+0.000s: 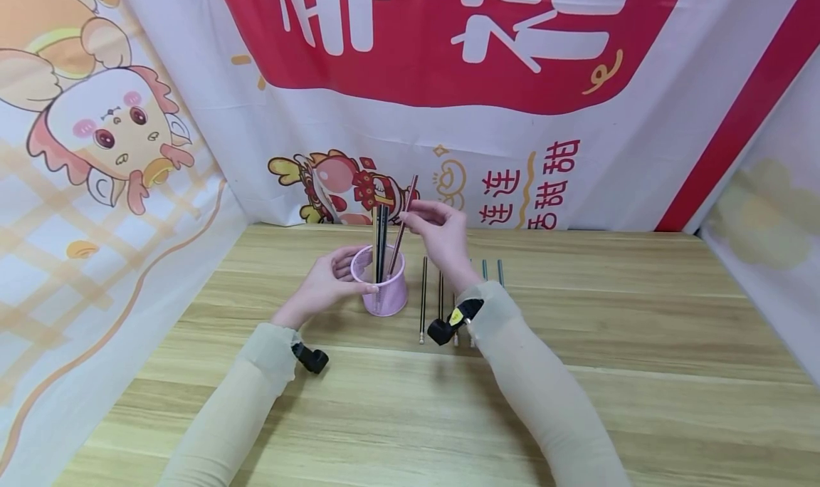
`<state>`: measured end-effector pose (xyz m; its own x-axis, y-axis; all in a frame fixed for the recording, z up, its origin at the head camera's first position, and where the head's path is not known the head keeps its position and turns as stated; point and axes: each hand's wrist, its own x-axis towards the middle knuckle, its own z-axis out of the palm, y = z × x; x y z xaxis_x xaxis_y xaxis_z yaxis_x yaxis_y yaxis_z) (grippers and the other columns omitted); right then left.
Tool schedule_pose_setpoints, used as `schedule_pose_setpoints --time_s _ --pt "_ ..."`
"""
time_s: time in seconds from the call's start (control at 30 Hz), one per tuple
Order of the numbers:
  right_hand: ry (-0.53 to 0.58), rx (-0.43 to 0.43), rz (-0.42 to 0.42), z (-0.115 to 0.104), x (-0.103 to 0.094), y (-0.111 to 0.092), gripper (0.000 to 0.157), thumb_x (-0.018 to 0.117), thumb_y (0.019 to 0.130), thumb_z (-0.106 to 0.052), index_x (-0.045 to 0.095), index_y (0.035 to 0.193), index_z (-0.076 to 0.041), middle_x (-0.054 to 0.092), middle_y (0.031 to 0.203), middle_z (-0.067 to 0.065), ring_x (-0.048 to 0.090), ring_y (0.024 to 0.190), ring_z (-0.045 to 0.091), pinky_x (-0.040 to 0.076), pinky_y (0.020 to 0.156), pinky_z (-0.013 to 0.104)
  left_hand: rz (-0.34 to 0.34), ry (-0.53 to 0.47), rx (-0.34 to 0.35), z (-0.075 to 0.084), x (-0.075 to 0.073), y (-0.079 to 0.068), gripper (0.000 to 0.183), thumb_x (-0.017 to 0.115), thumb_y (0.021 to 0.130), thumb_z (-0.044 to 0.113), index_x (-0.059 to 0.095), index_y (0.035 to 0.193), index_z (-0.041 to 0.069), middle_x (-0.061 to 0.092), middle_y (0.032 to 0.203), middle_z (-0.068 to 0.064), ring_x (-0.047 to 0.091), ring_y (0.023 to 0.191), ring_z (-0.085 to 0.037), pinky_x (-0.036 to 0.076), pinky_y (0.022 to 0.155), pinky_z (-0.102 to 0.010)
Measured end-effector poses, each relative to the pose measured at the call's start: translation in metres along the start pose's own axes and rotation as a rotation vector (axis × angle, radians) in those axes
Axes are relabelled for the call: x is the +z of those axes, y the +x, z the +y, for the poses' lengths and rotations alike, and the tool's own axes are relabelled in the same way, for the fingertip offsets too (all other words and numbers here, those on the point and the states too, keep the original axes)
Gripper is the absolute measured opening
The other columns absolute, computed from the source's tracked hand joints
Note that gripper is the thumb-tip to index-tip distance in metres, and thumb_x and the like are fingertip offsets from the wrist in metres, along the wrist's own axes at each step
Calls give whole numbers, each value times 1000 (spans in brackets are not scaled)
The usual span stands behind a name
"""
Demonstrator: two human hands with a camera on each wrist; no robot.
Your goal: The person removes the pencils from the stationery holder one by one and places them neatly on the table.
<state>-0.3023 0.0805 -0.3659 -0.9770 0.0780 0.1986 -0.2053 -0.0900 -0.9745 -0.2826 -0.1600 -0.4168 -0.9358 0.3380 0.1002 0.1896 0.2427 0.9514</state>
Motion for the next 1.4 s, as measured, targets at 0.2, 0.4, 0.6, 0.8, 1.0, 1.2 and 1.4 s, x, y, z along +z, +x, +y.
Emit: schedule_pose_setpoints --time_s 0.2,0.4,0.6,0.8,1.0,1.2,1.4 --pt "46 -45 44 -11 -7 -1 36 84 86 -16 72 118 -4 74 106 10 72 90 22 59 88 32 2 -1 -1 0 0 0 84 94 72 14 52 145 10 58 142 -7 57 128 -24 45 110 -34" --pt "133 -84 84 -17 -17 -2 31 84 85 -8 73 113 -2 74 103 12 72 85 21 61 84 32 -5 -14 4 -1 0 0 84 93 73 11 51 146 7 57 144 -11 55 130 -27 44 111 -36" --pt "159 -105 130 -21 -32 -2 28 85 85 -9 74 110 -3 75 101 11 72 85 20 61 82 30 -11 -35 11 0 0 1 84 92 74 8 50 146 5 55 145 -13 54 132 -30 42 112 -38" --pt "157 -108 149 -16 -51 -4 30 84 86 -9 73 113 0 74 99 9 72 85 18 62 80 29 -4 -24 12 0 0 -1 84 93 73 10 51 146 5 57 143 -11 56 130 -28 44 110 -35" --pt "131 -100 174 -9 -73 -5 34 84 86 -9 72 115 3 74 99 8 71 83 16 62 79 28 -4 -18 9 1 0 -1 86 94 72 13 51 146 7 57 143 -9 56 130 -27 45 109 -33" --pt "15 -35 188 -5 -96 -6 40 82 89 -16 69 121 4 74 101 5 71 85 15 61 82 27 -6 -7 1 -1 -1 1 86 94 72 16 51 146 8 57 143 -8 55 130 -27 46 108 -31" --pt "-114 49 182 -4 -117 -8 41 79 92 -24 69 126 -4 72 109 4 70 92 14 58 84 23 -4 -12 -4 -2 -1 2 86 95 71 17 52 146 9 58 143 -7 55 131 -28 46 108 -31"
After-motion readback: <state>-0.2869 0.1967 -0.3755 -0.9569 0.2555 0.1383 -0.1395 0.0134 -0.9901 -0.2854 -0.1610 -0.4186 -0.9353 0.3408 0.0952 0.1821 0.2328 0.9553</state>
